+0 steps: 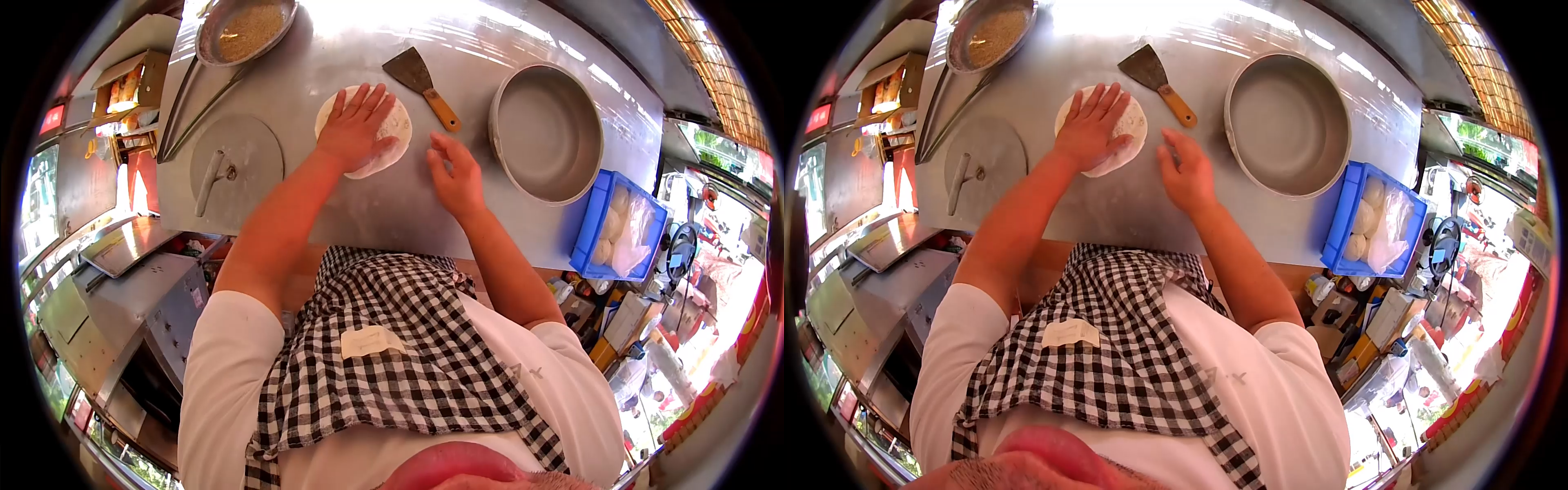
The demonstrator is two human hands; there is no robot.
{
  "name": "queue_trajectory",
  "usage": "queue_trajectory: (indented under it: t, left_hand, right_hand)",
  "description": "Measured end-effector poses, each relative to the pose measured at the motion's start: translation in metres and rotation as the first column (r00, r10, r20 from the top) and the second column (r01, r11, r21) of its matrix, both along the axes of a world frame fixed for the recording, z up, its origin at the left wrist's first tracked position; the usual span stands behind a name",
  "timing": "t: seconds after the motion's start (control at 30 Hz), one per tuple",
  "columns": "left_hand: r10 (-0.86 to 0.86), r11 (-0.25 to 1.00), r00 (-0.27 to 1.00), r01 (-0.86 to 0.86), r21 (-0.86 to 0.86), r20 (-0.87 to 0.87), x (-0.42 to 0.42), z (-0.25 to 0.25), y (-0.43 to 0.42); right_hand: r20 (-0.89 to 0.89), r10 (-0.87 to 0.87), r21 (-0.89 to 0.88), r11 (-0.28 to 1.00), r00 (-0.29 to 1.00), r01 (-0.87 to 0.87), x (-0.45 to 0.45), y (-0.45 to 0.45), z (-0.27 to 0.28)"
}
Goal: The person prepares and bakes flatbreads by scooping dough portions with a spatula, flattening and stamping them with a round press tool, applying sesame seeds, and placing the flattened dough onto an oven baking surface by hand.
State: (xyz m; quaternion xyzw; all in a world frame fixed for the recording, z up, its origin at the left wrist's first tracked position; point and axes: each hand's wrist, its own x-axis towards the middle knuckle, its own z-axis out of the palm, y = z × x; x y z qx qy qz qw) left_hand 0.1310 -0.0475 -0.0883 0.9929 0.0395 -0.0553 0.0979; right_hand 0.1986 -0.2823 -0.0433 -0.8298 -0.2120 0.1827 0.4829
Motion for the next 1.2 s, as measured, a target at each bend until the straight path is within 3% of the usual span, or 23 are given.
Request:
queue_trajectory:
  t: [0.13, 0.17, 0.27, 0.37, 0.47, 0.6, 0.7, 0.8, 0.9, 1.0, 1.07, 1.2]
  left_hand:
    - [0.034, 0.999, 0.999, -0.034, -0.011, 0.037, 0.001, 0.003, 0.010]
    - [0.112, 0.993, 0.991, -0.110, -0.035, 0.074, -0.004, 0.006, 0.014]
    - [0.146, 0.989, 0.984, -0.144, -0.026, 0.099, -0.042, -0.012, 0.022]
    - [0.113, 0.994, 0.991, -0.113, -0.012, 0.073, -0.070, -0.016, 0.022]
    - [0.087, 0.996, 0.996, -0.087, -0.009, 0.012, -0.085, -0.005, 0.022]
    - [0.015, 1.000, 0.994, -0.012, -0.025, 0.110, -0.088, 0.010, 0.014]
    - [0.022, 0.999, 0.999, -0.024, -0.037, -0.041, -0.102, 0.012, 0.005]
    - [0.057, 0.997, 0.991, -0.050, -0.066, 0.119, -0.098, 0.025, -0.002]
    - [-0.117, 0.981, 0.977, 0.142, -0.131, 0.180, -0.089, 0.042, -0.032]
    - [-0.116, 0.973, 0.992, 0.124, -0.193, 0.056, -0.106, 0.016, -0.041]
    - [-0.031, 0.973, 0.993, 0.056, -0.222, 0.116, -0.102, 0.018, -0.040]
    - [-0.035, 0.984, 0.996, 0.049, -0.171, 0.083, -0.110, 0.014, -0.034]
  right_hand:
    - [-0.020, 0.009, -0.011, 1.000, 1.000, -0.009, -0.006, -0.008, -0.009]
    - [0.016, 0.021, 0.020, 1.000, 1.000, -0.022, 0.003, -0.003, -0.019]
    - [-0.062, -0.038, 0.016, 0.999, 0.997, 0.039, 0.000, 0.003, 0.004]
    - [-0.049, -0.009, 0.018, 1.000, 0.999, 0.010, 0.003, 0.000, -0.012]
    - [-0.166, -0.030, 0.000, 1.000, 0.986, 0.030, -0.002, 0.004, -0.012]
    - [-0.106, -0.004, -0.017, 1.000, 0.994, 0.003, 0.003, 0.018, -0.005]
    - [-0.174, -0.009, -0.053, 0.999, 0.985, 0.000, -0.006, 0.024, 0.008]
    - [-0.183, 0.001, -0.042, 0.999, 0.983, -0.009, -0.012, 0.020, -0.003]
    - [-0.180, -0.008, 0.002, 1.000, 0.984, 0.009, -0.008, 0.022, -0.017]
    - [-0.201, 0.009, 0.003, 1.000, 0.980, -0.008, -0.011, 0.029, -0.017]
    - [-0.236, 0.010, -0.027, 0.999, 0.972, -0.017, -0.009, 0.037, -0.006]
    - [-0.697, 0.007, 0.227, 0.951, 0.717, 0.211, -0.010, 0.063, 0.008]
